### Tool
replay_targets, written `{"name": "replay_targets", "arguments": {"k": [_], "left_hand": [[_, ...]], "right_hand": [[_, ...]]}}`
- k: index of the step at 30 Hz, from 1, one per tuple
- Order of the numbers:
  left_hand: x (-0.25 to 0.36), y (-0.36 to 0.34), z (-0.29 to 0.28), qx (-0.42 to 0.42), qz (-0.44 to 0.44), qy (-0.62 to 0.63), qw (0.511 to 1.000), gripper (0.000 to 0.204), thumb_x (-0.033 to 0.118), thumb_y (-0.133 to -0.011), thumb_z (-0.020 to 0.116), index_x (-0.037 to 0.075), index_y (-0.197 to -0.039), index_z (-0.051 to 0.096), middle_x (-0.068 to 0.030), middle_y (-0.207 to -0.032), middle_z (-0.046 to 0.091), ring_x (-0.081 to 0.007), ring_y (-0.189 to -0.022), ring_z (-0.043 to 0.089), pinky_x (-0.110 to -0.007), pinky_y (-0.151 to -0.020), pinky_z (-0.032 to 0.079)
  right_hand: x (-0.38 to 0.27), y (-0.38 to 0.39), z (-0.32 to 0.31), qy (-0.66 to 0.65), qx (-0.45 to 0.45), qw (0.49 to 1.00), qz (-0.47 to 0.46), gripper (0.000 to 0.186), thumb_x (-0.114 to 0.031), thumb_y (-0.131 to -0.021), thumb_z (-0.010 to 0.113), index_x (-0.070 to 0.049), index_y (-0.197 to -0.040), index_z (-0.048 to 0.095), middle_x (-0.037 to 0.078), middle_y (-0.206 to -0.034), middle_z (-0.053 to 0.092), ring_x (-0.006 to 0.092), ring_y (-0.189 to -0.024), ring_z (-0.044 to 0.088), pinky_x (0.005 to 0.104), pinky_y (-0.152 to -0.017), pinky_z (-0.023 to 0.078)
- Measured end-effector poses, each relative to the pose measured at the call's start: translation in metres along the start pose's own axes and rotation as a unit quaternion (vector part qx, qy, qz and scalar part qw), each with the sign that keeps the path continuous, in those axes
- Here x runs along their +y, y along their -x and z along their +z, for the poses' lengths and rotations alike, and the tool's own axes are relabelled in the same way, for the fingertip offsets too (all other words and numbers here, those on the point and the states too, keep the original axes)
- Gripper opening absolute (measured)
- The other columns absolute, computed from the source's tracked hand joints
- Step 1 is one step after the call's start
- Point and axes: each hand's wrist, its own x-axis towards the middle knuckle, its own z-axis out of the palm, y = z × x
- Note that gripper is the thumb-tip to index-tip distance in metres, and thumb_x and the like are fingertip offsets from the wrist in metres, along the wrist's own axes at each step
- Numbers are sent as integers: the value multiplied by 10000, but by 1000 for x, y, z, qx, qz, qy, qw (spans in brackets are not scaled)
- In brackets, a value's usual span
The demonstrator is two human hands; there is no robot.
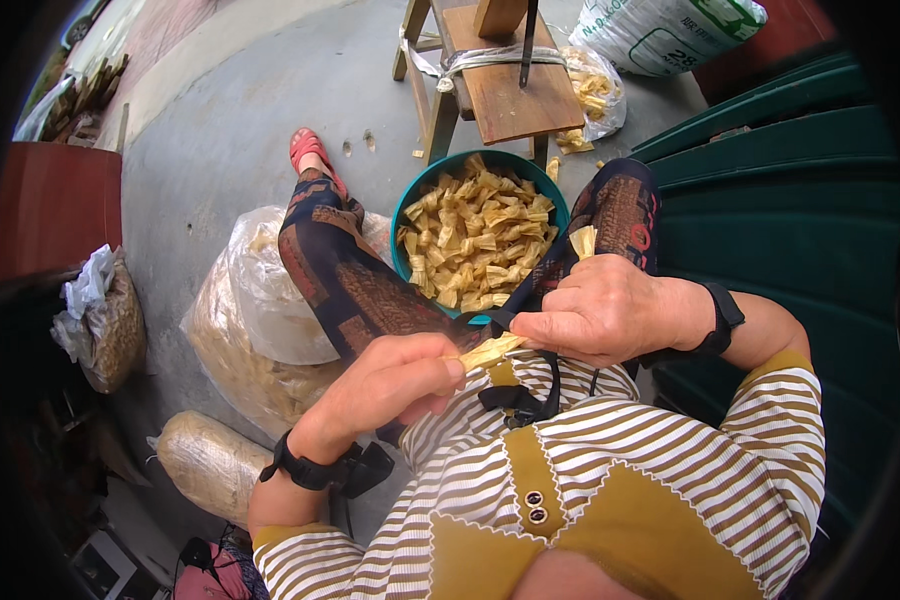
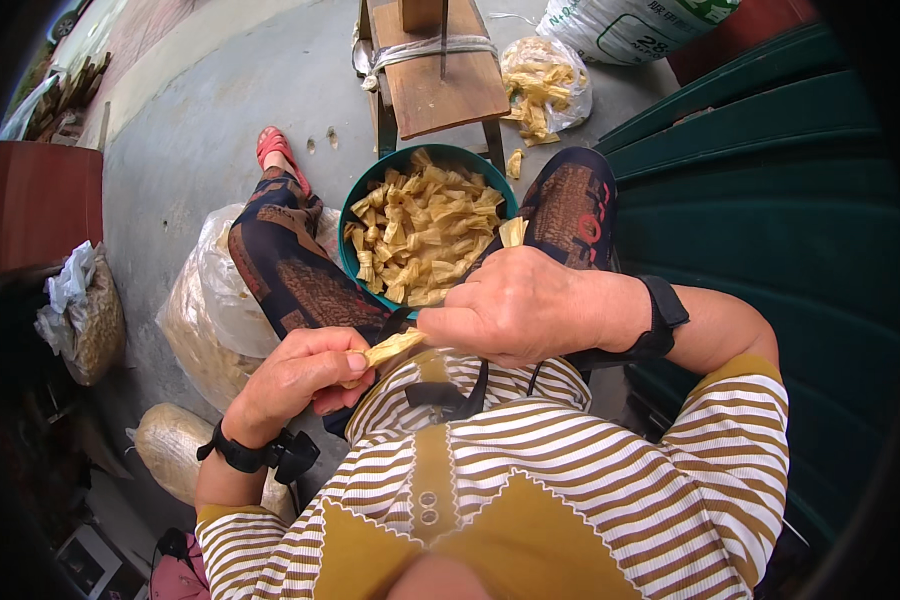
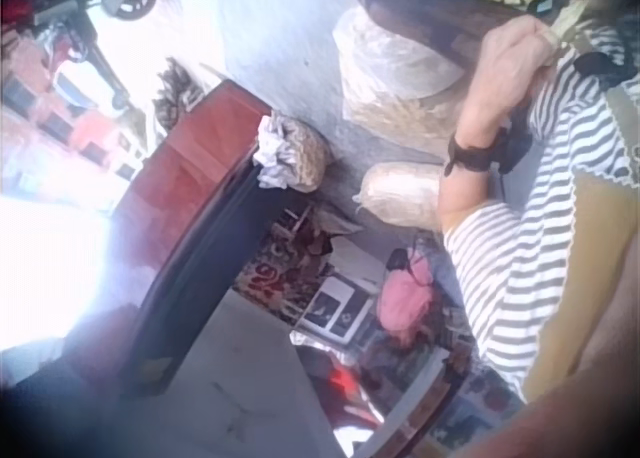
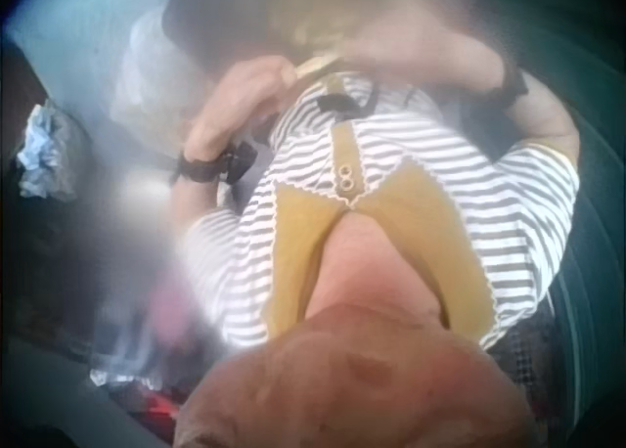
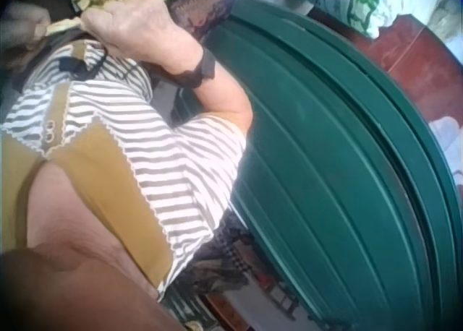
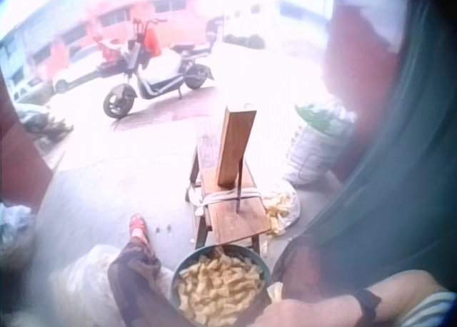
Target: The person knots strips of dried bean curd skin by hand and places them into a green bucket. The person also reaches into a large plastic bag to retrieve more strips.
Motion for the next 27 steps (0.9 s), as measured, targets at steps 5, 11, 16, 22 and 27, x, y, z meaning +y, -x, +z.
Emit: {"name": "replay_targets", "arguments": {"k": [5, 11, 16, 22, 27], "left_hand": [[19, -12, 0, -23, 65, 29, 997, 323, 350, -942, 537, 39, -892, 610, 9, -639, 538, -36, -469, 414, -184, -423, 301], [31, -7, -6, 30, 79, -19, 996, 421, 412, -952, 486, 29, -862, 639, -6, -665, 582, -56, -491, 472, -190, -451, 352], [26, -2, -6, 28, 145, -33, 989, 339, 299, -944, 540, 16, -791, 646, 16, -647, 566, -37, -524, 460, -184, -463, 348], [7, 2, 17, 66, 245, 44, 966, 369, 240, -908, 542, 13, -619, 518, -22, -550, 484, -79, -471, 401, -231, -436, 283], [-8, 7, 14, 62, 209, 52, 975, 443, 295, -901, 554, 5, -574, 480, -49, -507, 457, -109, -421, 399, -243, -398, 293]], "right_hand": [[4, -12, -5, -271, -54, 945, 178, 357, -274, -920, 561, -22, -1172, 545, 162, -929, 642, 296, -798, 647, 343, -665, 514], [4, -22, 0, -366, -9, 908, 204, 211, -218, -937, 554, -15, -985, 585, 103, -735, 578, 225, -613, 563, 305, -560, 453], [2, -25, -10, -403, -44, 878, 256, 250, -246, -931, 550, -8, -856, 558, 117, -660, 525, 214, -584, 504, 335, -555, 417], [3, -20, -21, -357, 10, 925, 133, 136, -120, -908, 587, 4, -868, 628, 95, -666, 581, 240, -545, 571, 307, -491, 434], [-2, -6, -12, -353, 3, 931, 91, 130, -114, -894, 601, 13, -889, 628, 111, -690, 599, 271, -572, 589, 316, -501, 451]]}}
